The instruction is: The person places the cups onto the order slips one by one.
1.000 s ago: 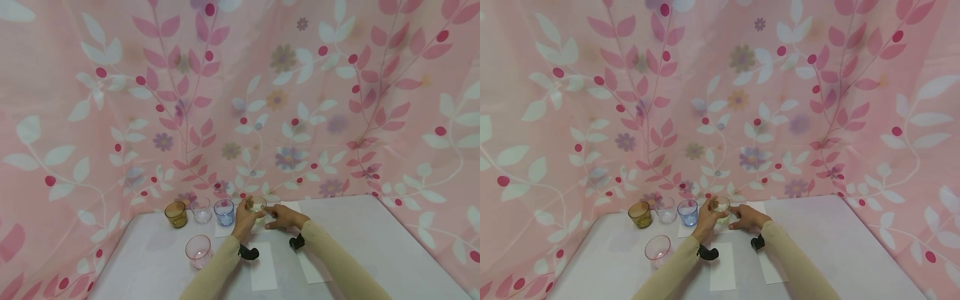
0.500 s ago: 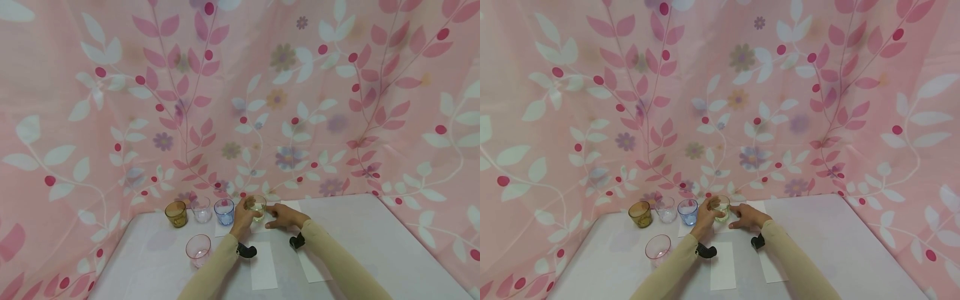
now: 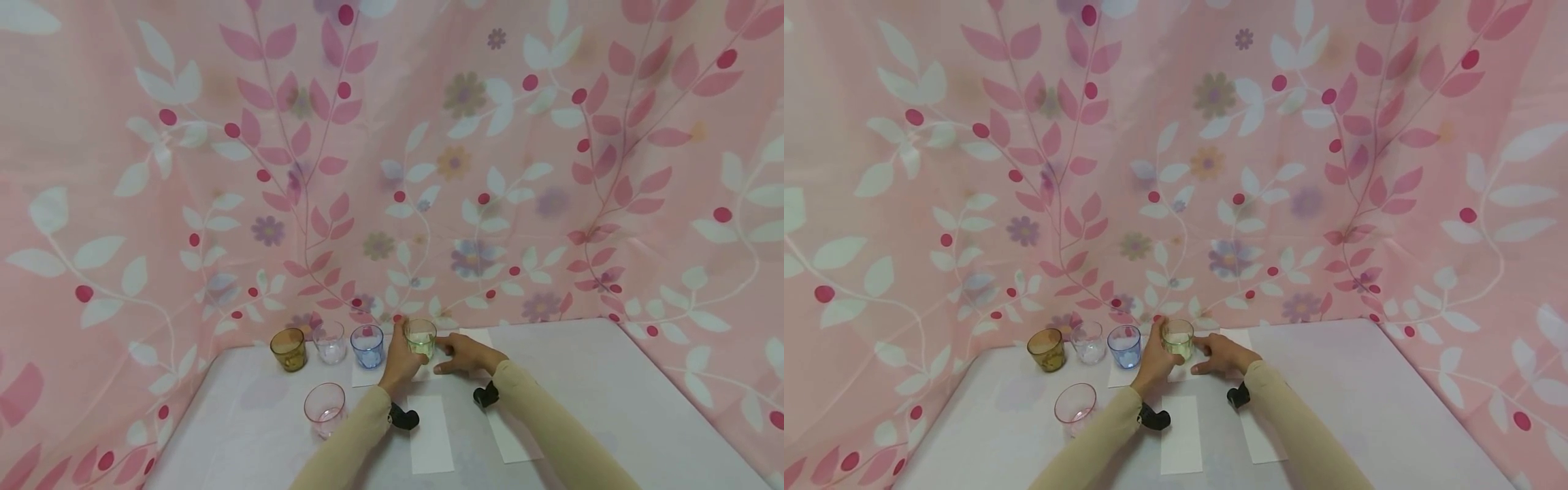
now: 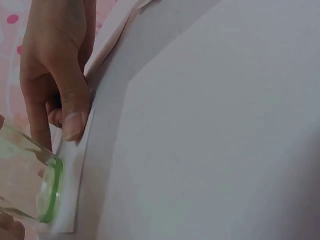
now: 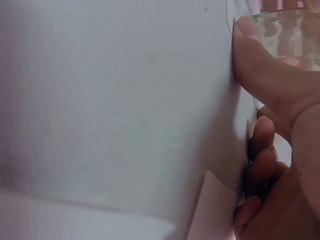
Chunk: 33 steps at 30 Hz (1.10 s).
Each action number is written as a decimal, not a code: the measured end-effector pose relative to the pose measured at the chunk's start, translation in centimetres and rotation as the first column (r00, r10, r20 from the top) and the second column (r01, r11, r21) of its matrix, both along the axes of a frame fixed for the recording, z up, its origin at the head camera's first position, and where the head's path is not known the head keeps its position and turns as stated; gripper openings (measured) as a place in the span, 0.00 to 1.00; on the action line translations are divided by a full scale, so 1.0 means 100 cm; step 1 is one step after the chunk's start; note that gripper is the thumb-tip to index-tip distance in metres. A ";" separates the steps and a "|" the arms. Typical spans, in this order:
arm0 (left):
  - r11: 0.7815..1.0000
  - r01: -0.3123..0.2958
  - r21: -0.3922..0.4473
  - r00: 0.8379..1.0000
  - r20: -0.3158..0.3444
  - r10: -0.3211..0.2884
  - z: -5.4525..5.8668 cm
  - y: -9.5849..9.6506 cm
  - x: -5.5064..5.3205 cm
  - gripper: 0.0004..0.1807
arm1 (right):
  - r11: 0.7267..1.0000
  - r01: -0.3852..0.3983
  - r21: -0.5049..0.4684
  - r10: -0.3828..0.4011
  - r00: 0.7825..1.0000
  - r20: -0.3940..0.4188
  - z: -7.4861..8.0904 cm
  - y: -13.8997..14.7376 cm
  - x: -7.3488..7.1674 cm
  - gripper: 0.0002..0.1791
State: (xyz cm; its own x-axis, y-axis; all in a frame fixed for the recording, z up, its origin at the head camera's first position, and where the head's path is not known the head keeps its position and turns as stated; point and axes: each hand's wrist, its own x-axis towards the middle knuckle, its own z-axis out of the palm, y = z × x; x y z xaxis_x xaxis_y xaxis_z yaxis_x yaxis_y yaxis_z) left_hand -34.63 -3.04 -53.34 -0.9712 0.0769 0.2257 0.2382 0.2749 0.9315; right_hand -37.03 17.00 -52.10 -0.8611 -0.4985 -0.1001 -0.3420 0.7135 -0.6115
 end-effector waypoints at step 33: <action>0.975 0.035 -0.220 0.870 -0.473 -0.138 0.095 -0.087 0.109 0.40 | 1.000 -0.002 0.004 0.002 1.000 0.024 0.000 0.001 0.002 0.45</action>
State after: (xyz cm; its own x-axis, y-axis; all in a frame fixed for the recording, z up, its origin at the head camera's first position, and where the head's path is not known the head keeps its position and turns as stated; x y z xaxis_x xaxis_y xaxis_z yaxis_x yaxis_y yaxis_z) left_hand -23.76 -11.73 -43.89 -0.7311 0.2487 0.6353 0.6751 0.3980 0.6212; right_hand -36.84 17.07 -52.05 -0.8573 -0.4999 -0.1228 -0.3288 0.7154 -0.6165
